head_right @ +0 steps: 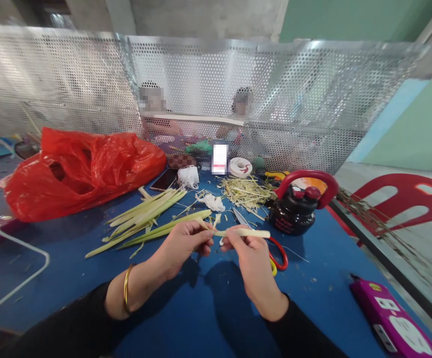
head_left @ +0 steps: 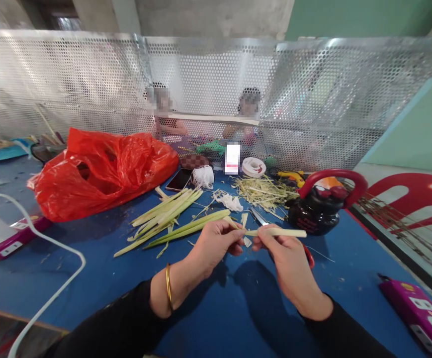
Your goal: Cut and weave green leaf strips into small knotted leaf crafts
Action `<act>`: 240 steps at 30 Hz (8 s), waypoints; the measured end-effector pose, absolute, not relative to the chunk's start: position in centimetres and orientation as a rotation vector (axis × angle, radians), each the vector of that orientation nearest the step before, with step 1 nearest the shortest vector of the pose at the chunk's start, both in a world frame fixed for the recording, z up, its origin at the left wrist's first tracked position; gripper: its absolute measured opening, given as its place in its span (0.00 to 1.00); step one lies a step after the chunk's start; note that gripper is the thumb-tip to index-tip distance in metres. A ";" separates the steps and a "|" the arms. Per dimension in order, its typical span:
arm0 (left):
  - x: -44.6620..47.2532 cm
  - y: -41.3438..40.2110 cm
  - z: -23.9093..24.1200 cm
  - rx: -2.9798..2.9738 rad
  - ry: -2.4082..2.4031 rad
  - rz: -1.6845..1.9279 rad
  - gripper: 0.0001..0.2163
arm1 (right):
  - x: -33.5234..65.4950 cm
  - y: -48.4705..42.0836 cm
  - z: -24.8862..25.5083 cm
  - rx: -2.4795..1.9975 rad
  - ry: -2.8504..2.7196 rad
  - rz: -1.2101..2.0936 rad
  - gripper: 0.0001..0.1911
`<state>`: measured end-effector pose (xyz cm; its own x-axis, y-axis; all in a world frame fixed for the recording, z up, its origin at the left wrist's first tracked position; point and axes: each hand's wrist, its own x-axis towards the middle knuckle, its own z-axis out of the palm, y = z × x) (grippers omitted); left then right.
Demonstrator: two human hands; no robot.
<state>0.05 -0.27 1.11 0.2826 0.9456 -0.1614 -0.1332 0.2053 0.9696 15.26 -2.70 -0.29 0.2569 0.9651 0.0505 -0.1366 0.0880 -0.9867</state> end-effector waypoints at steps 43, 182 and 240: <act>0.4 -1.2 0.7 1.366 0.954 0.642 0.12 | 16.4 -2.4 0.8 -1.277 -1.621 0.983 0.13; 0.8 -1.5 0.7 0.965 0.901 0.803 0.11 | 16.2 -2.0 -1.5 -1.318 -1.256 0.887 0.12; 0.6 -0.4 0.3 0.832 0.956 1.074 0.13 | 15.4 -3.6 -1.6 -1.425 -1.760 0.526 0.19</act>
